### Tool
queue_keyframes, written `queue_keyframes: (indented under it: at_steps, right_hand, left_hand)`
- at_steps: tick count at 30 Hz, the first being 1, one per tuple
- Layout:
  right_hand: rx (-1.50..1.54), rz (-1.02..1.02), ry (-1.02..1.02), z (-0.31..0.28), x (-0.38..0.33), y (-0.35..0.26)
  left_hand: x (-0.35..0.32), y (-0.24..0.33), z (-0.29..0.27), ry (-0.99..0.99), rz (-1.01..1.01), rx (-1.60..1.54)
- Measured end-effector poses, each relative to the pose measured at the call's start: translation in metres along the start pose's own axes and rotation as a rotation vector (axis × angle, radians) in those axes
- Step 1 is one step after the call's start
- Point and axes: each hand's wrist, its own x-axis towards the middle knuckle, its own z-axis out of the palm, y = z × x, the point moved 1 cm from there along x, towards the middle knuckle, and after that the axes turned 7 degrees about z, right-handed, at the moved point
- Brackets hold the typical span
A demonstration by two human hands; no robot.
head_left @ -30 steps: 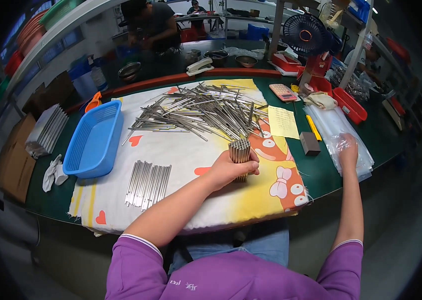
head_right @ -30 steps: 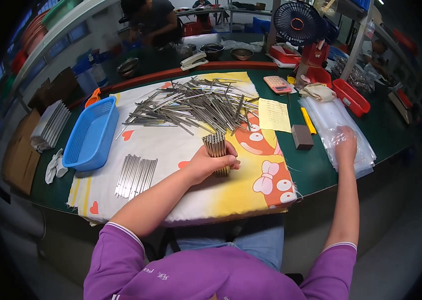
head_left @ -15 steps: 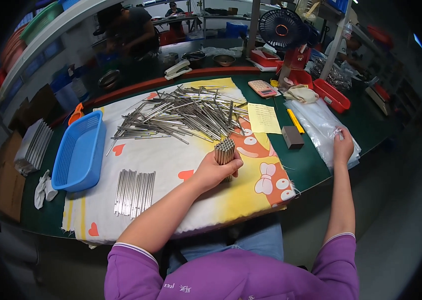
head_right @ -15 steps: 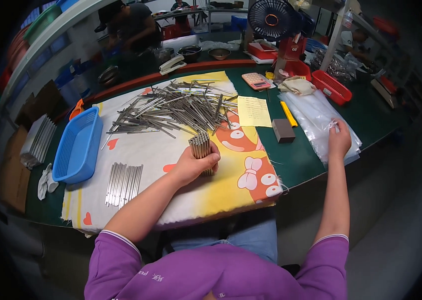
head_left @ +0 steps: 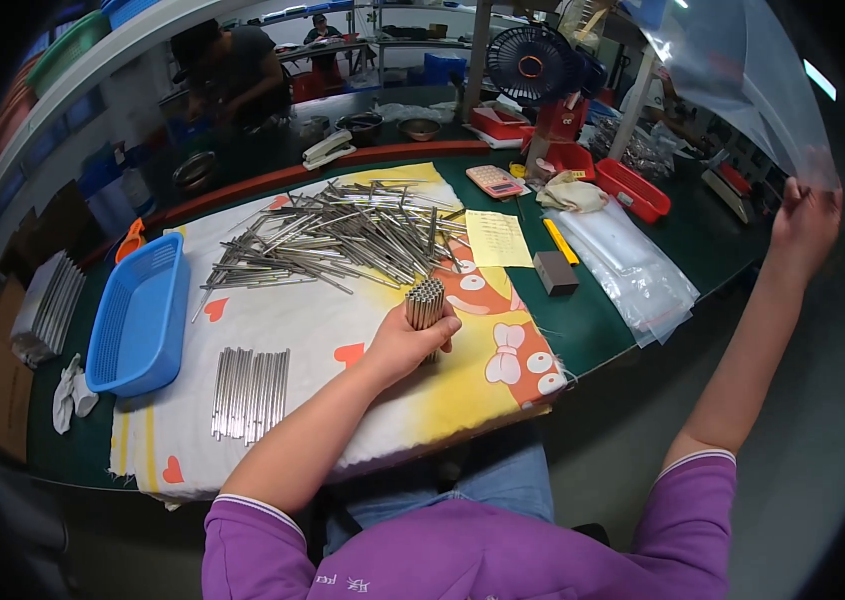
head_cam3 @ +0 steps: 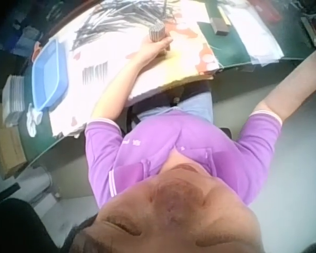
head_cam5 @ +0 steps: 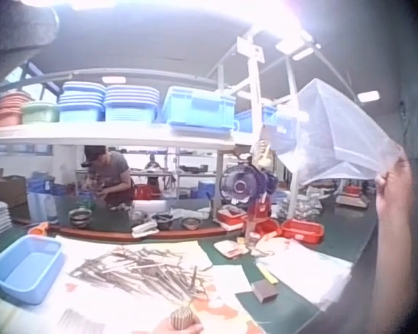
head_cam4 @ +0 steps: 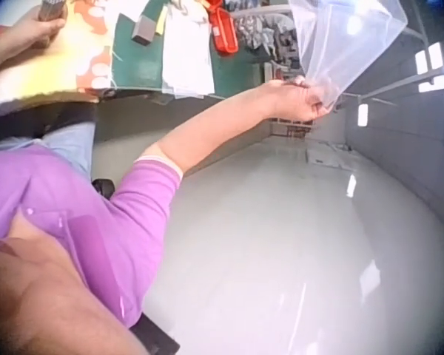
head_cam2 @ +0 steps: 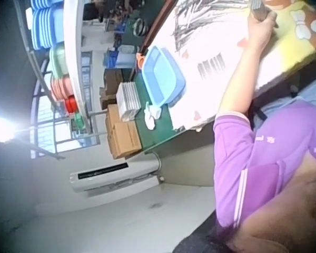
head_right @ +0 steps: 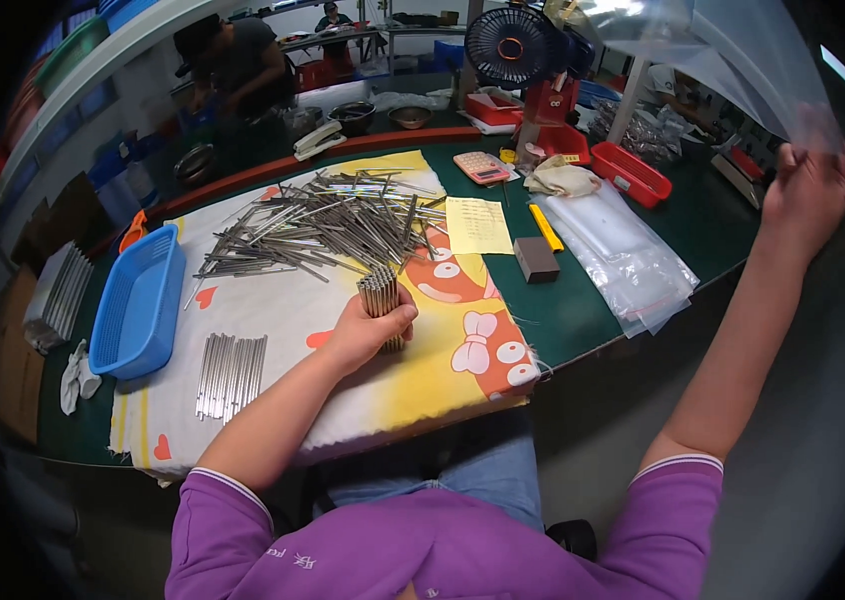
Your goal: Sorting and packing metal rods into plastic bags at a workstation.
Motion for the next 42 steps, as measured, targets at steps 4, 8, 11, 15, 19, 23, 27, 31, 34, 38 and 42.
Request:
queue_keyframes:
  at_steps: [4,8,11,15,19,23,27,31,34,38,42]
  right_hand:
    - [-0.54,0.741,-0.586,0.058,-0.082,0.07]
    - [-1.024,1.272,-1.11,0.057,-0.183,0.138]
    - [-0.861,1.35,-1.114,0.064,-0.2,0.131]
    - [-0.736,1.231,-1.076,0.051,-0.219,0.133]
    - [-0.854,0.65,-1.039,0.043,-0.234,0.118]
    - [-0.866,0.25,-0.539,0.006,-0.174,0.12]
    - [-1.024,0.251,-0.052,-0.117,-0.117,0.149]
    - [-1.247,0.557,0.075,-0.208,-0.133,0.159]
    - [-1.213,0.833,-0.3,-0.179,-0.152,0.156]
    - [-1.091,0.888,-0.329,-0.154,-0.149,0.144]
    - [-1.09,0.8,-0.265,-0.156,-0.142,0.151]
  left_hand:
    - [0.001,-0.003,-0.001,-0.021,0.046,-0.057]
    - [0.002,-0.003,0.0,-0.02,0.024,-0.042]
    - [0.001,-0.004,0.002,-0.024,-0.003,-0.049]
    - [0.0,0.0,0.002,-0.036,0.016,-0.047]
    - [-0.002,-0.002,-0.004,-0.038,0.02,-0.06]
    - [-0.002,0.0,-0.005,-0.057,0.035,-0.059]
    - [0.0,0.0,-0.004,-0.086,0.03,-0.11]
    - [0.003,0.0,0.0,-0.112,0.003,-0.099]
    - [-0.002,0.0,-0.012,-0.085,-0.013,-0.091]
    - [-0.003,0.005,-0.007,-0.077,-0.021,-0.083]
    - [-0.001,0.003,-0.005,-0.067,-0.014,-0.089]
